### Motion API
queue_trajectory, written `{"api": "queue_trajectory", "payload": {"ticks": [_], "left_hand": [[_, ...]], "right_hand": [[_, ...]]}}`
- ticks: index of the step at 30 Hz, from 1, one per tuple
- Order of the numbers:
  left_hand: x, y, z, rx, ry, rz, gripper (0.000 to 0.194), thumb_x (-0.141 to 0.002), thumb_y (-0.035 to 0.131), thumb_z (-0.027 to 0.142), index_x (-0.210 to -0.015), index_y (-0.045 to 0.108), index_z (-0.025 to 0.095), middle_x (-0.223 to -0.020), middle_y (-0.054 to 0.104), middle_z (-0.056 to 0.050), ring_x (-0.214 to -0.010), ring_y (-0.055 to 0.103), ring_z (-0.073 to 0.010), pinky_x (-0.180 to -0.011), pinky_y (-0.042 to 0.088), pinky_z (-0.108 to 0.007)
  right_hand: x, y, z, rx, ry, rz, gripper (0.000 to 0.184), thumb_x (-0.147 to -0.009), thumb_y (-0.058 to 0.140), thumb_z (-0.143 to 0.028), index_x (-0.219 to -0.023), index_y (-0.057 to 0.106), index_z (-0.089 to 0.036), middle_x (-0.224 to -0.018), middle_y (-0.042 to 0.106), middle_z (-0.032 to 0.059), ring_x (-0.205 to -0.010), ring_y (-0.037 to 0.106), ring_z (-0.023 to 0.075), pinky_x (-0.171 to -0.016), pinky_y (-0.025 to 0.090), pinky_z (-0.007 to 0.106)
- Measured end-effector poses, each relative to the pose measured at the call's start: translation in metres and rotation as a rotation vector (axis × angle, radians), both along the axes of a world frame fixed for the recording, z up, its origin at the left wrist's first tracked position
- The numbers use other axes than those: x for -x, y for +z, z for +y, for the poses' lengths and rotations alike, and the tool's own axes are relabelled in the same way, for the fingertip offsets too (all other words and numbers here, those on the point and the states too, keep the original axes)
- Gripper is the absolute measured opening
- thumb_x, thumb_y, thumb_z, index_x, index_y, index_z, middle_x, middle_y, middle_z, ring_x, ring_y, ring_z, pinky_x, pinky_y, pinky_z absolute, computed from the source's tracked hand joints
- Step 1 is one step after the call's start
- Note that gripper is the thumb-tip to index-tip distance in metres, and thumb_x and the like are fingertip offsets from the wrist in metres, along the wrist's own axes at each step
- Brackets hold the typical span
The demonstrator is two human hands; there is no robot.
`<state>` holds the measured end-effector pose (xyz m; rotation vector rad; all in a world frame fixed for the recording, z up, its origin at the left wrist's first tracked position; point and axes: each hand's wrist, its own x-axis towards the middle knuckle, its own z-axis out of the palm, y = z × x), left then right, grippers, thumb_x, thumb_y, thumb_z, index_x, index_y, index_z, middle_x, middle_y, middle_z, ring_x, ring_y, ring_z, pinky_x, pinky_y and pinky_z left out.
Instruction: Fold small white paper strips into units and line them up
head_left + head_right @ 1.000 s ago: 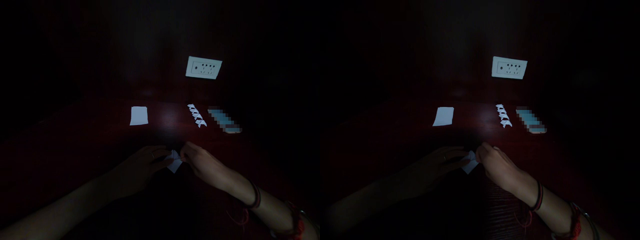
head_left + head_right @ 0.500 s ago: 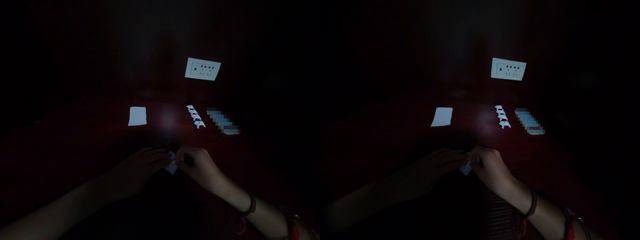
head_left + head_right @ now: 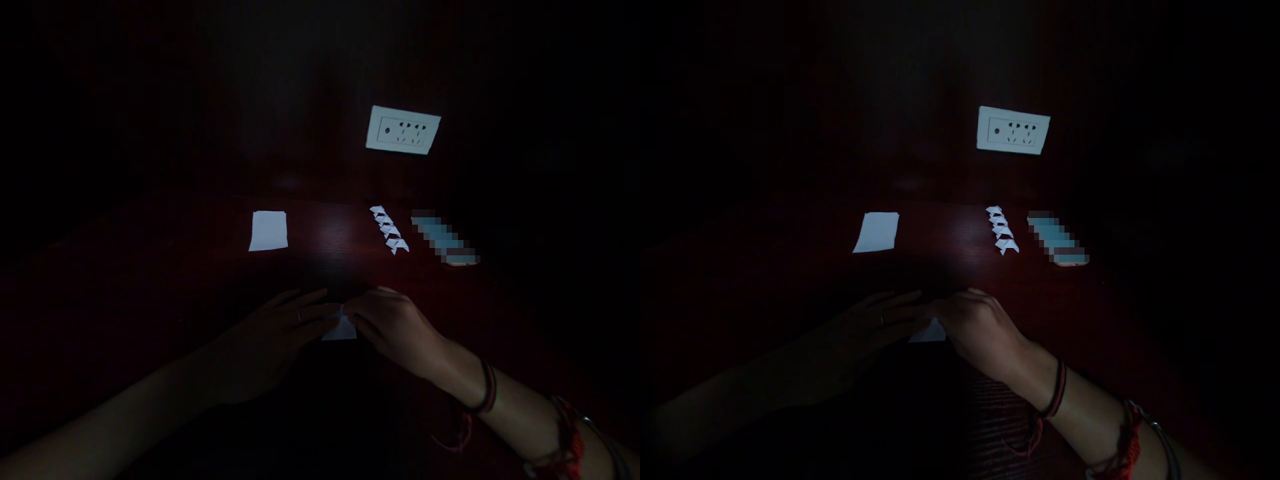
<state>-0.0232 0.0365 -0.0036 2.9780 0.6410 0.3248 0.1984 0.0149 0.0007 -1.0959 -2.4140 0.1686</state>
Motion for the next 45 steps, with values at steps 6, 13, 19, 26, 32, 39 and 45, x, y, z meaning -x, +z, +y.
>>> {"api": "queue_trajectory", "payload": {"ticks": [6,13,19,26,32,39,45], "left_hand": [[0.001,0.001,0.002,0.019,-0.058,-0.008,0.060,-0.074,0.038,0.001,-0.127,0.029,0.026,-0.132,0.032,-0.001,-0.122,0.026,-0.0190,-0.099,0.020,-0.042],[0.000,0.010,0.002,0.074,-0.059,0.029,0.061,-0.074,0.037,-0.001,-0.128,0.027,0.024,-0.134,0.030,-0.002,-0.123,0.024,-0.0189,-0.098,0.022,-0.041],[0.001,0.008,0.003,0.062,-0.061,0.078,0.057,-0.076,0.039,0.001,-0.126,0.030,0.025,-0.135,0.026,-0.001,-0.125,0.019,-0.0198,-0.099,0.018,-0.043],[0.001,0.007,0.004,0.026,-0.064,0.102,0.053,-0.077,0.039,0.004,-0.126,0.030,0.024,-0.135,0.026,-0.001,-0.125,0.017,-0.0191,-0.099,0.018,-0.042],[0.001,0.004,0.006,0.028,-0.067,0.099,0.054,-0.078,0.039,0.007,-0.127,0.028,0.026,-0.135,0.026,0.001,-0.124,0.019,-0.0188,-0.099,0.018,-0.040],[-0.001,0.000,0.005,0.031,-0.030,0.074,0.053,-0.083,0.035,0.010,-0.131,0.019,0.025,-0.135,0.027,0.003,-0.124,0.020,-0.0166,-0.100,0.018,-0.036],[0.000,0.000,0.005,0.018,-0.053,0.070,0.053,-0.081,0.037,0.010,-0.129,0.023,0.028,-0.134,0.028,0.004,-0.124,0.019,-0.0173,-0.101,0.017,-0.037]], "right_hand": [[-0.001,0.001,-0.001,0.038,0.039,0.010,0.018,-0.079,0.043,-0.010,-0.090,0.055,-0.018,-0.077,0.061,0.0005,-0.070,0.053,0.0110,-0.069,0.037,0.025],[-0.005,0.007,-0.002,0.140,0.143,0.091,0.014,-0.077,0.050,-0.010,-0.086,0.057,-0.018,-0.081,0.062,-0.0009,-0.074,0.054,0.0098,-0.072,0.039,0.022],[-0.008,0.010,0.000,0.178,0.215,0.049,0.013,-0.080,0.046,-0.013,-0.086,0.058,-0.015,-0.077,0.060,0.0012,-0.072,0.053,0.0096,-0.075,0.039,0.025],[-0.009,0.009,0.001,0.199,0.281,0.032,0.013,-0.080,0.046,-0.013,-0.084,0.058,-0.015,-0.076,0.058,0.0025,-0.074,0.052,0.0103,-0.070,0.041,0.024],[-0.010,0.009,0.000,0.078,0.353,-0.047,0.017,-0.078,0.046,-0.007,-0.086,0.059,-0.015,-0.087,0.061,0.0033,-0.088,0.052,0.0120,-0.081,0.038,0.026],[-0.011,0.009,-0.001,0.088,0.327,-0.068,0.018,-0.079,0.045,-0.008,-0.085,0.059,-0.016,-0.086,0.062,0.0036,-0.086,0.054,0.0120,-0.078,0.039,0.027],[-0.010,0.011,-0.003,0.209,0.298,-0.014,0.013,-0.075,0.048,-0.008,-0.079,0.058,-0.015,-0.078,0.060,0.0036,-0.075,0.053,0.0124,-0.071,0.041,0.026]]}}
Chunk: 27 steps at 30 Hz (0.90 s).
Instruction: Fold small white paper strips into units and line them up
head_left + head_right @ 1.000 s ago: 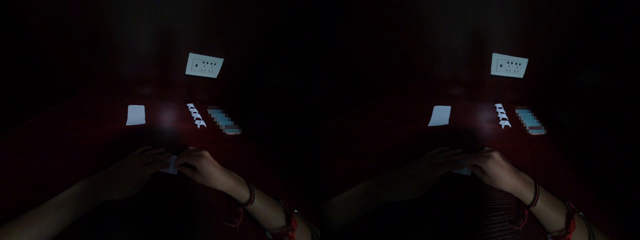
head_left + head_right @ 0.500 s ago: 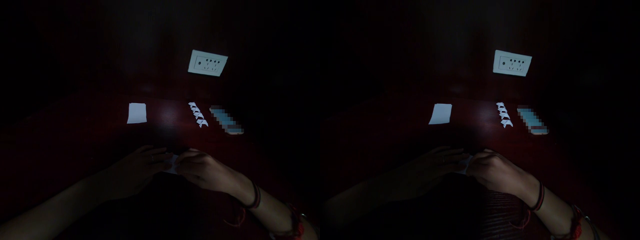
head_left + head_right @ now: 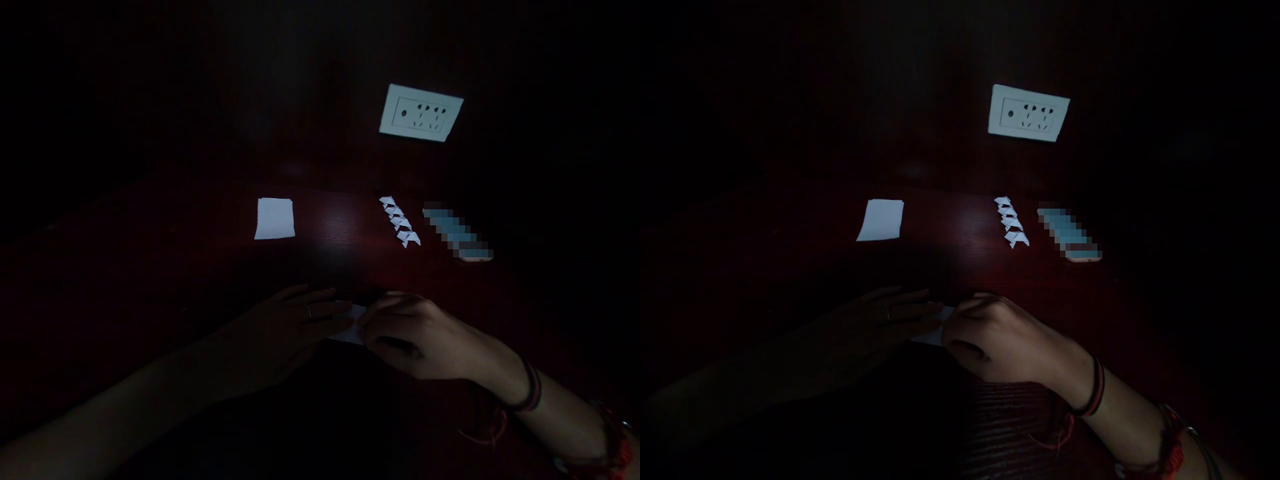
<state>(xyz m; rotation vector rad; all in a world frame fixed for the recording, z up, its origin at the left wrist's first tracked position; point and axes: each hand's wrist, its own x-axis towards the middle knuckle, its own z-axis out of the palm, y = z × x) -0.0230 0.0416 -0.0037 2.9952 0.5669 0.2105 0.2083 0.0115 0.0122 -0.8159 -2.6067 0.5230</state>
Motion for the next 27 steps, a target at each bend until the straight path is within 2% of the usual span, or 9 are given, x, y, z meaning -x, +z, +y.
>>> {"api": "queue_trajectory", "payload": {"ticks": [7,11,15,21,27], "left_hand": [[0.003,-0.018,0.003,-0.082,0.013,-0.022,0.053,-0.081,0.040,0.015,-0.129,0.023,0.030,-0.135,0.025,0.005,-0.125,0.017,-0.0191,-0.101,0.014,-0.039],[0.002,-0.017,0.002,-0.093,0.028,-0.029,0.053,-0.081,0.039,0.014,-0.129,0.023,0.031,-0.134,0.029,0.006,-0.124,0.021,-0.0184,-0.100,0.017,-0.038],[0.000,-0.015,0.001,-0.114,0.034,-0.013,0.058,-0.079,0.039,0.013,-0.130,0.019,0.031,-0.135,0.026,0.007,-0.124,0.021,-0.0175,-0.099,0.016,-0.037],[0.002,-0.014,0.000,-0.134,0.024,-0.013,0.053,-0.080,0.039,0.014,-0.129,0.025,0.029,-0.134,0.027,0.008,-0.124,0.019,-0.0164,-0.100,0.015,-0.035],[0.002,-0.016,0.000,-0.147,0.018,-0.070,0.051,-0.081,0.038,0.013,-0.129,0.025,0.028,-0.133,0.031,0.004,-0.123,0.024,-0.0173,-0.098,0.019,-0.036]], "right_hand": [[-0.003,0.001,0.003,-0.028,-0.066,-0.007,0.014,-0.080,0.046,-0.016,-0.081,0.060,-0.014,-0.075,0.056,0.0037,-0.071,0.050,0.0114,-0.067,0.040,0.025],[-0.003,0.001,0.004,-0.086,-0.037,-0.071,0.018,-0.081,0.044,-0.019,-0.077,0.061,-0.014,-0.075,0.054,0.0042,-0.072,0.048,0.0118,-0.068,0.039,0.026],[-0.002,0.002,0.004,-0.106,-0.027,-0.106,0.017,-0.081,0.045,-0.018,-0.079,0.062,-0.015,-0.076,0.054,0.0042,-0.072,0.048,0.0120,-0.067,0.039,0.026],[-0.003,0.004,0.004,-0.101,-0.024,-0.127,0.017,-0.081,0.047,-0.022,-0.085,0.062,-0.014,-0.076,0.054,0.0041,-0.073,0.049,0.0121,-0.068,0.040,0.026],[-0.002,-0.002,0.002,-0.234,-0.018,-0.146,0.022,-0.085,0.041,-0.027,-0.087,0.061,-0.016,-0.079,0.055,0.0039,-0.076,0.048,0.0124,-0.072,0.038,0.027]]}}
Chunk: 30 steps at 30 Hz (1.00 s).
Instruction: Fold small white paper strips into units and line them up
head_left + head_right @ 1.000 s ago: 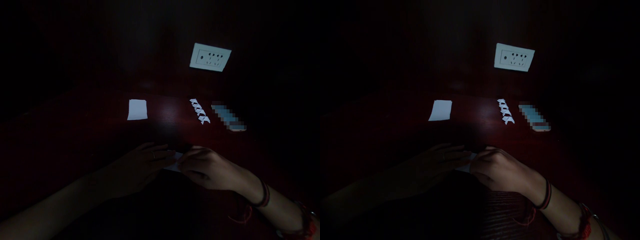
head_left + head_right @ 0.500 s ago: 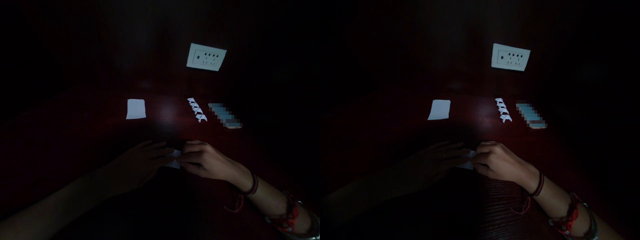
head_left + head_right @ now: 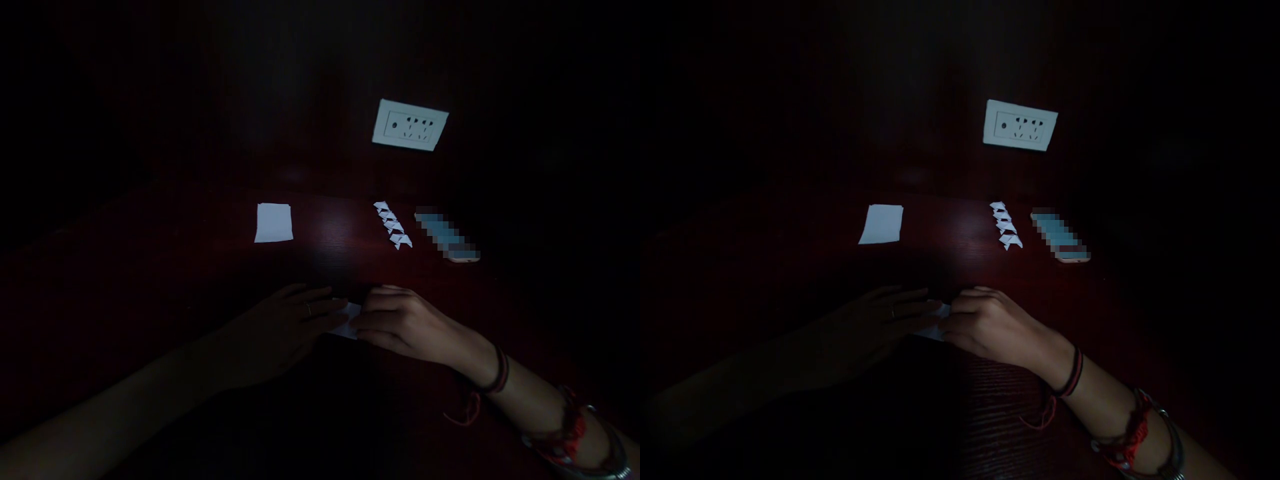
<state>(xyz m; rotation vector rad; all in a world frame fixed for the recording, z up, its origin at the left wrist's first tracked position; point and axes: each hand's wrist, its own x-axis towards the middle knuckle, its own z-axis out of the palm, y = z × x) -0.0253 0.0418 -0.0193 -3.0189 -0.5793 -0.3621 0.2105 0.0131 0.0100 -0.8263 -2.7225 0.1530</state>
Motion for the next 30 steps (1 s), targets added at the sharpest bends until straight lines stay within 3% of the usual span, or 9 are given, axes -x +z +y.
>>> {"api": "queue_trajectory", "payload": {"ticks": [7,18,24,30], "left_hand": [[0.000,-0.004,0.002,-0.009,-0.024,-0.014,0.046,-0.080,0.043,0.018,-0.124,0.033,0.027,-0.132,0.032,0.002,-0.122,0.024,-0.0206,-0.099,0.019,-0.040],[0.003,0.000,-0.001,-0.038,-0.025,-0.001,0.042,-0.082,0.041,0.018,-0.123,0.036,0.025,-0.133,0.031,0.003,-0.123,0.022,-0.0201,-0.098,0.020,-0.039],[0.005,-0.002,-0.003,0.000,-0.013,0.000,0.048,-0.082,0.041,0.015,-0.127,0.029,0.025,-0.133,0.030,0.002,-0.123,0.022,-0.0210,-0.098,0.020,-0.040],[0.004,-0.003,0.000,0.036,-0.047,-0.034,0.047,-0.082,0.042,0.015,-0.126,0.030,0.028,-0.133,0.031,0.002,-0.124,0.019,-0.0215,-0.099,0.018,-0.043]], "right_hand": [[0.002,0.000,-0.002,-0.095,-0.009,-0.078,0.020,-0.084,0.040,-0.017,-0.081,0.060,-0.016,-0.071,0.053,0.0028,-0.068,0.045,0.0121,-0.067,0.036,0.026],[0.004,0.001,-0.006,-0.126,0.007,-0.125,0.022,-0.085,0.039,-0.021,-0.079,0.059,-0.015,-0.071,0.053,0.0029,-0.069,0.045,0.0125,-0.068,0.035,0.027],[0.008,0.005,-0.011,-0.049,-0.018,-0.094,0.020,-0.083,0.041,-0.020,-0.081,0.060,-0.014,-0.074,0.053,0.0032,-0.070,0.046,0.0119,-0.070,0.038,0.027],[0.001,0.008,-0.022,0.032,-0.052,-0.115,0.026,-0.083,0.042,-0.022,-0.103,0.056,-0.014,-0.080,0.051,0.0044,-0.076,0.045,0.0135,-0.072,0.040,0.027]]}}
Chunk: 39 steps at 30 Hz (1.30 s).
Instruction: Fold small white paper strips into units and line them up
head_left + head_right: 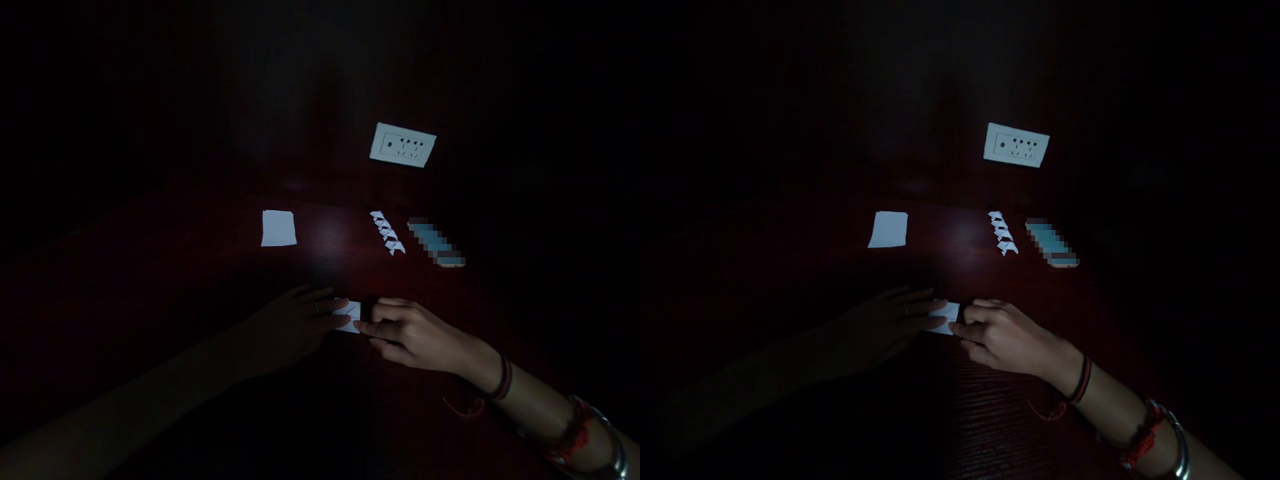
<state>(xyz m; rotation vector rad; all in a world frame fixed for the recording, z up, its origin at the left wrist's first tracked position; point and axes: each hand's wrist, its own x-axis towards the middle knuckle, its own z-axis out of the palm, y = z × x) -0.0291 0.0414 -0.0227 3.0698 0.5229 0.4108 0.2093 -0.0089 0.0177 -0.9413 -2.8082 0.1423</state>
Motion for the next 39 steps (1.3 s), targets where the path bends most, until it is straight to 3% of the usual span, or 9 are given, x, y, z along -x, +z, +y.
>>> {"api": "queue_trajectory", "payload": {"ticks": [9,20,27,34,36,39], "left_hand": [[-0.001,0.003,-0.003,0.097,0.040,-0.014,0.046,-0.082,0.038,0.011,-0.124,0.033,0.030,-0.132,0.032,0.004,-0.123,0.022,-0.0178,-0.098,0.020,-0.042],[-0.004,0.008,-0.006,0.112,0.051,-0.033,0.042,-0.083,0.036,0.012,-0.123,0.036,0.029,-0.131,0.035,0.003,-0.123,0.024,-0.0165,-0.098,0.021,-0.041],[-0.002,0.007,-0.006,0.079,0.043,-0.018,0.042,-0.083,0.038,0.013,-0.121,0.037,0.030,-0.131,0.035,0.004,-0.122,0.024,-0.0178,-0.097,0.021,-0.041],[-0.005,0.012,-0.010,0.092,0.016,-0.141,0.037,-0.083,0.039,0.010,-0.115,0.044,0.027,-0.134,0.027,-0.001,-0.119,0.028,-0.0178,-0.094,0.027,-0.037],[-0.008,0.016,-0.012,0.117,0.076,-0.215,0.032,-0.084,0.038,0.011,-0.113,0.044,0.024,-0.128,0.034,-0.003,-0.113,0.035,-0.0174,-0.091,0.031,-0.034],[-0.014,0.020,-0.019,0.152,0.310,-0.291,0.021,-0.086,0.039,0.021,-0.105,0.047,0.018,-0.107,0.048,-0.005,-0.096,0.047,-0.0176,-0.082,0.039,-0.032]], "right_hand": [[0.000,-0.009,-0.004,0.110,-0.114,0.206,0.033,-0.083,0.043,-0.022,-0.114,0.049,-0.016,-0.078,0.050,0.0030,-0.073,0.047,0.0119,-0.068,0.041,0.025],[0.008,-0.003,-0.007,-0.098,-0.124,0.015,0.023,-0.082,0.041,-0.019,-0.096,0.058,-0.015,-0.075,0.053,0.0031,-0.069,0.048,0.0116,-0.066,0.039,0.024],[-0.003,-0.008,-0.006,-0.141,-0.147,0.056,0.023,-0.083,0.039,-0.019,-0.091,0.060,-0.014,-0.068,0.052,0.0026,-0.065,0.047,0.0117,-0.066,0.038,0.026],[0.003,-0.006,-0.001,-0.060,-0.054,0.202,0.021,-0.082,0.045,-0.023,-0.096,0.060,-0.016,-0.101,0.053,0.0062,-0.094,0.048,0.0145,-0.083,0.039,0.030],[0.004,-0.006,-0.001,-0.049,-0.050,0.191,0.020,-0.083,0.044,-0.023,-0.093,0.060,-0.015,-0.102,0.054,0.0062,-0.096,0.048,0.0141,-0.084,0.038,0.030],[0.003,-0.007,-0.002,-0.087,-0.071,0.129,0.021,-0.085,0.041,-0.023,-0.094,0.059,-0.015,-0.097,0.058,0.0056,-0.091,0.051,0.0133,-0.082,0.038,0.030]]}}
